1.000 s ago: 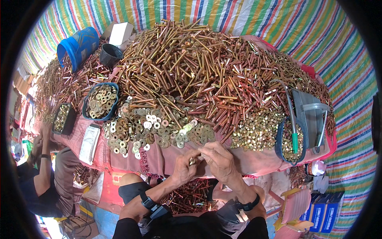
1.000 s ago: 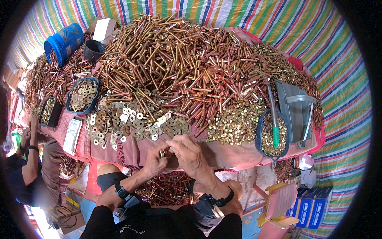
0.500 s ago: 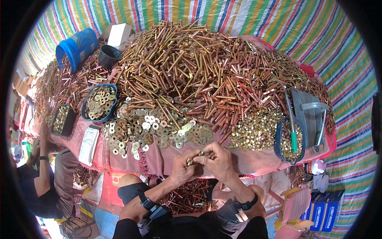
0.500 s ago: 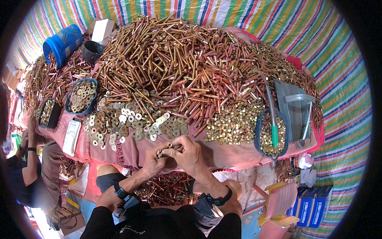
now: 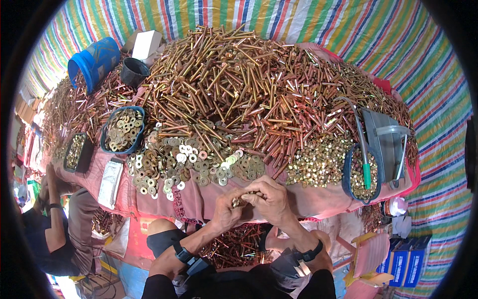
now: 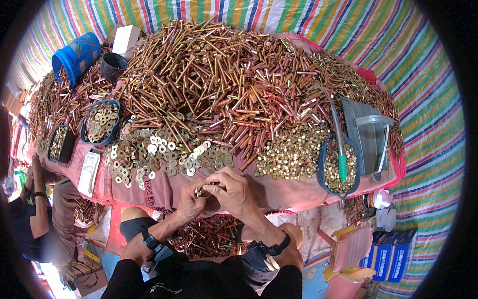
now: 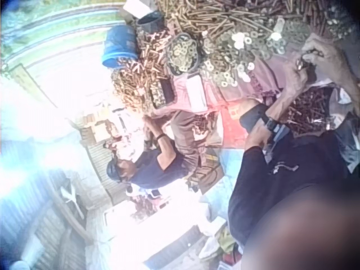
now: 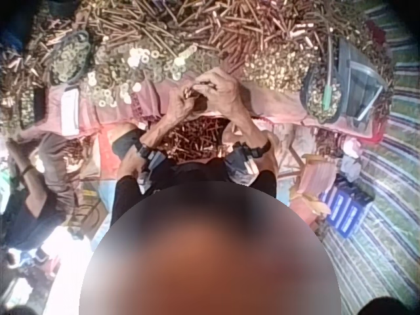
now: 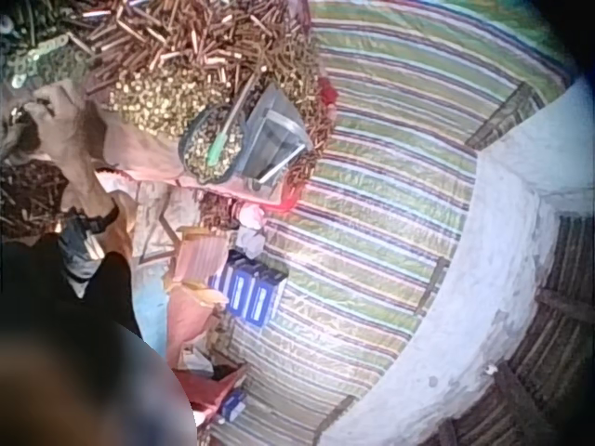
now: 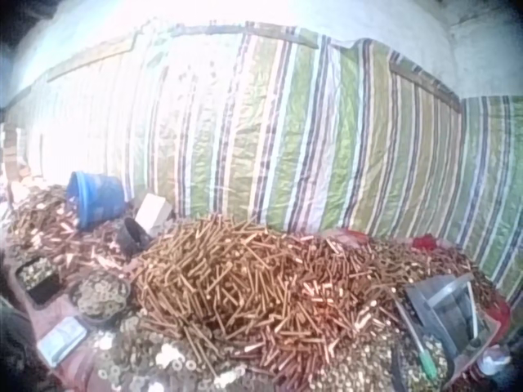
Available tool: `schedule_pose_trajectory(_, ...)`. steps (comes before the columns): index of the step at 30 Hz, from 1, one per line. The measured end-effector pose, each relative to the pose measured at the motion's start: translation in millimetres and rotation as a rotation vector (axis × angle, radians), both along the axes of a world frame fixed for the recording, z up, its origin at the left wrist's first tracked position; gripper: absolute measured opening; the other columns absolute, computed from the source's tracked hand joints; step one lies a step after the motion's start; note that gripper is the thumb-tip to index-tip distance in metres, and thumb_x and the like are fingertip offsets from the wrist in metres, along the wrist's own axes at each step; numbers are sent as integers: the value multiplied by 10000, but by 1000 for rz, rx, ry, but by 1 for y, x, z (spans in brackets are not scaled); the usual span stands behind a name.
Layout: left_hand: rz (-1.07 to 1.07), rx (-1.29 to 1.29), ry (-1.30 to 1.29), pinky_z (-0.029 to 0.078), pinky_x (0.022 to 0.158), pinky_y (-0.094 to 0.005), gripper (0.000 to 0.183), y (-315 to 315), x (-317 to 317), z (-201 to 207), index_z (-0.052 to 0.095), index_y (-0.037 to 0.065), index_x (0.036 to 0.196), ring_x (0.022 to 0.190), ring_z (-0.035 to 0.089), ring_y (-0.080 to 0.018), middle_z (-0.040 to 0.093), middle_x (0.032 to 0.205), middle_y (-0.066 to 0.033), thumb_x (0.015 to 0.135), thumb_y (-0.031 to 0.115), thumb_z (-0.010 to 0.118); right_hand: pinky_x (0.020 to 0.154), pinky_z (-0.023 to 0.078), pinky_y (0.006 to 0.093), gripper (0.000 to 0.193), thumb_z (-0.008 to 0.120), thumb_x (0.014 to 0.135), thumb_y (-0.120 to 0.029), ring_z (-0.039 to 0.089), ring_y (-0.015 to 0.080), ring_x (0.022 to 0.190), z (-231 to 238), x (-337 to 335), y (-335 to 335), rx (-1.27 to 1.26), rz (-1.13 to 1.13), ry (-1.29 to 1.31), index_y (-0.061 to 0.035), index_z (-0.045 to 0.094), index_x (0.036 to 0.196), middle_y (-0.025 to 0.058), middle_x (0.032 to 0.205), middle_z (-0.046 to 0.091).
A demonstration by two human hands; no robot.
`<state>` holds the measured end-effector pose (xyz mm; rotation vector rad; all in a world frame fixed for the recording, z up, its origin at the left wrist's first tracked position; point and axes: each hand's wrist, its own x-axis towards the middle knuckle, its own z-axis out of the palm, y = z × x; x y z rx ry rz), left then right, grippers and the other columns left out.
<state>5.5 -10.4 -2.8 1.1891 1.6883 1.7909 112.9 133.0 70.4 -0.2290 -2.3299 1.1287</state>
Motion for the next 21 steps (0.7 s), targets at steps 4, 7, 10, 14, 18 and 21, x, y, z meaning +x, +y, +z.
schedule_pose_trajectory(4, 40, 10, -3, 550, 790, -326, 408, 0, 2, -2, 703, -9, 1240, 921, 713, -219, 729, 1022, -161, 872, -115, 560, 643, 535, 293, 374, 885, 857, -227, 658, 130, 705, 3, 1, -1, -229, -48, -132, 7, 689, 1072, 92, 966, 679)
schedule_pose_trajectory(7, -10, -56, -42, 549, 801, -331, 415, -2, -1, -2, 705, -11, 1240, 928, 716, -237, 731, 1022, -166, 866, -117, 560, 621, 513, 267, 346, 914, 824, -226, 617, 95, 687, 2, 0, -3, -195, -47, -29, -6, 718, 1005, 65, 958, 666)
schedule_pose_trajectory(10, -38, -41, -46, 545, 812, -331, 422, -3, -1, -3, 707, -15, 1241, 932, 715, -240, 735, 1024, -168, 859, -122, 561, 621, 517, 274, 334, 921, 811, -201, 618, 91, 696, 1, 0, -3, 0, 8, 16, -11, 716, 993, 65, 980, 673)
schedule_pose_trajectory(14, -33, -8, -32, 542, 806, -314, 379, -3, 1, -3, 714, -17, 1240, 925, 704, -198, 742, 1045, -163, 893, -105, 591, 623, 522, 277, 247, 879, 851, -120, 635, 93, 720, -2, 5, -3, -108, -25, -25, -15, 716, 1003, 69, 967, 687)
schedule_pose_trajectory(18, -10, -57, -195, 539, 757, -277, 229, -3, 3, 4, 738, -8, 1203, 866, 686, -130, 761, 991, -87, 982, 19, 687, 628, 525, 251, 175, 822, 913, -81, 634, 80, 728, -9, 3, 2, -63, -33, 138, -12, 709, 1027, 48, 893, 696)
schedule_pose_trajectory(21, 53, -91, -370, 521, 701, -250, 179, 1, 1, 11, 752, -2, 1139, 810, 659, -88, 747, 913, -27, 1020, 128, 722, 650, 537, 241, 150, 776, 967, -96, 639, 75, 747, -12, 9, 9, -478, -241, -204, 6, 715, 1058, 33, 886, 705)
